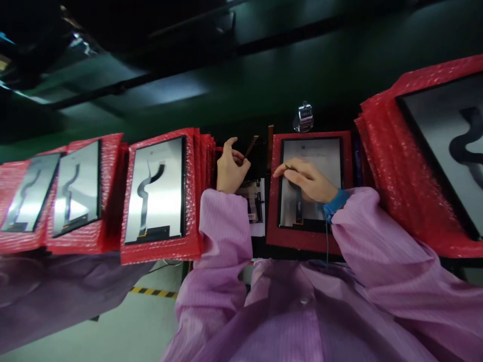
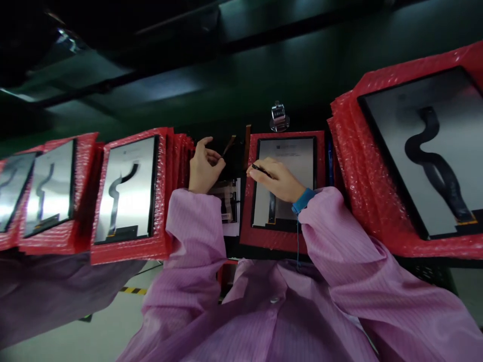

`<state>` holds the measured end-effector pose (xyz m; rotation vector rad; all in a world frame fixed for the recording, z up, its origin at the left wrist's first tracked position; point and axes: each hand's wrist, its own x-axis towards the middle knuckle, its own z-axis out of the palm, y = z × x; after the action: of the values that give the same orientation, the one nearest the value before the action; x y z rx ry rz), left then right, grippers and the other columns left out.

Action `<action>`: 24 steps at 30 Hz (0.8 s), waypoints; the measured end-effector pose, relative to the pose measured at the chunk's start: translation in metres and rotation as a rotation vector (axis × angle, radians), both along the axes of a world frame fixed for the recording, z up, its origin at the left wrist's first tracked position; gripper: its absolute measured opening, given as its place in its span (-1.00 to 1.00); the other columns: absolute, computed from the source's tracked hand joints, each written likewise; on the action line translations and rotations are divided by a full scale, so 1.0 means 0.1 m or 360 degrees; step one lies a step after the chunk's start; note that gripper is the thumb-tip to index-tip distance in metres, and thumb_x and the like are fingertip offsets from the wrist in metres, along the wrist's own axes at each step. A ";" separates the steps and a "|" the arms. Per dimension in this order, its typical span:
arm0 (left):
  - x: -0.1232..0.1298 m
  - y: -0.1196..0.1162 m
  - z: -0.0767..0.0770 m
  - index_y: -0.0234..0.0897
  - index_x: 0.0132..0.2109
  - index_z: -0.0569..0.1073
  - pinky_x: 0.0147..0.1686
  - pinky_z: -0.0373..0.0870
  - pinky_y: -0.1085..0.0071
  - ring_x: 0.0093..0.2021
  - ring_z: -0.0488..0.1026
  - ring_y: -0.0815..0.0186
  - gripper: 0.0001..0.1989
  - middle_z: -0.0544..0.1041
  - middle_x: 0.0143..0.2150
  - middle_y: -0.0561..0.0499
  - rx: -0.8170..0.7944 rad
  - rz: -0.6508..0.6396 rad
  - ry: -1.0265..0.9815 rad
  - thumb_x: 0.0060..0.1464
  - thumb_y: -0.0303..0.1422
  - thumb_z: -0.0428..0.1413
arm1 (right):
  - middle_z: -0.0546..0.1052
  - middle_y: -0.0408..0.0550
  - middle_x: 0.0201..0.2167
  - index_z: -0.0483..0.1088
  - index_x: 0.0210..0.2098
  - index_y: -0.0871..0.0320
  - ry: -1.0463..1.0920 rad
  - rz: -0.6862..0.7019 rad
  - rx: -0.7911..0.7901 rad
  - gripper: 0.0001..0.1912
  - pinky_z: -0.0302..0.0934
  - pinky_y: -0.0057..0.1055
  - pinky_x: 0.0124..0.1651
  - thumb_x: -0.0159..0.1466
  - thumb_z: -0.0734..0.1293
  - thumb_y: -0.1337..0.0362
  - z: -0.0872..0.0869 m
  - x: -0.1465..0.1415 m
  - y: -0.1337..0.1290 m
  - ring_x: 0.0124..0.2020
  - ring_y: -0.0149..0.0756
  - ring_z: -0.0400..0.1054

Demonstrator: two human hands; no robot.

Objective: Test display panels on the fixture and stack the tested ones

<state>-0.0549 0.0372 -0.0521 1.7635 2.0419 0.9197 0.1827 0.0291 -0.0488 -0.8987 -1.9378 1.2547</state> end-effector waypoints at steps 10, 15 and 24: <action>-0.11 0.08 -0.21 -0.12 -0.06 0.36 -0.48 0.36 0.45 -0.48 0.45 0.41 -0.58 0.54 -0.34 0.07 0.0195 0.0064 -0.1235 0.08 -0.02 0.26 | 0.53 -0.07 -0.35 0.38 -0.42 0.08 -0.0034 0.0253 0.0087 -0.70 0.17 -0.18 0.00 0.38 0.19 0.13 0.02 0.04 0.05 -0.15 -0.17 0.36; -0.11 0.05 -0.17 -0.08 -0.01 0.39 -0.40 0.40 0.39 -0.39 0.52 0.37 -0.57 0.60 -0.25 0.08 0.0164 -0.0030 -0.1334 0.07 -0.02 0.28 | 0.42 -0.12 -0.50 0.30 -0.48 0.07 -0.0043 0.0239 0.0098 -0.69 0.15 -0.20 -0.08 0.38 0.19 0.16 0.04 0.02 0.05 -0.22 -0.19 0.34; 0.07 -0.01 0.00 -0.24 -0.38 0.44 -0.33 0.46 0.39 -0.42 0.51 0.39 -0.57 0.55 -0.41 0.01 0.0310 -0.0311 -0.1080 0.29 -0.01 0.05 | 0.56 -0.05 -0.29 0.27 -0.46 0.09 -0.0067 0.0231 0.0113 -0.78 0.17 -0.20 -0.11 0.29 0.27 0.17 -0.01 0.01 0.07 -0.22 -0.20 0.38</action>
<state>-0.0478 0.0361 -0.0521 1.4222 1.3644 1.4419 0.1841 0.0359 -0.0501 -0.7661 -2.0994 1.2490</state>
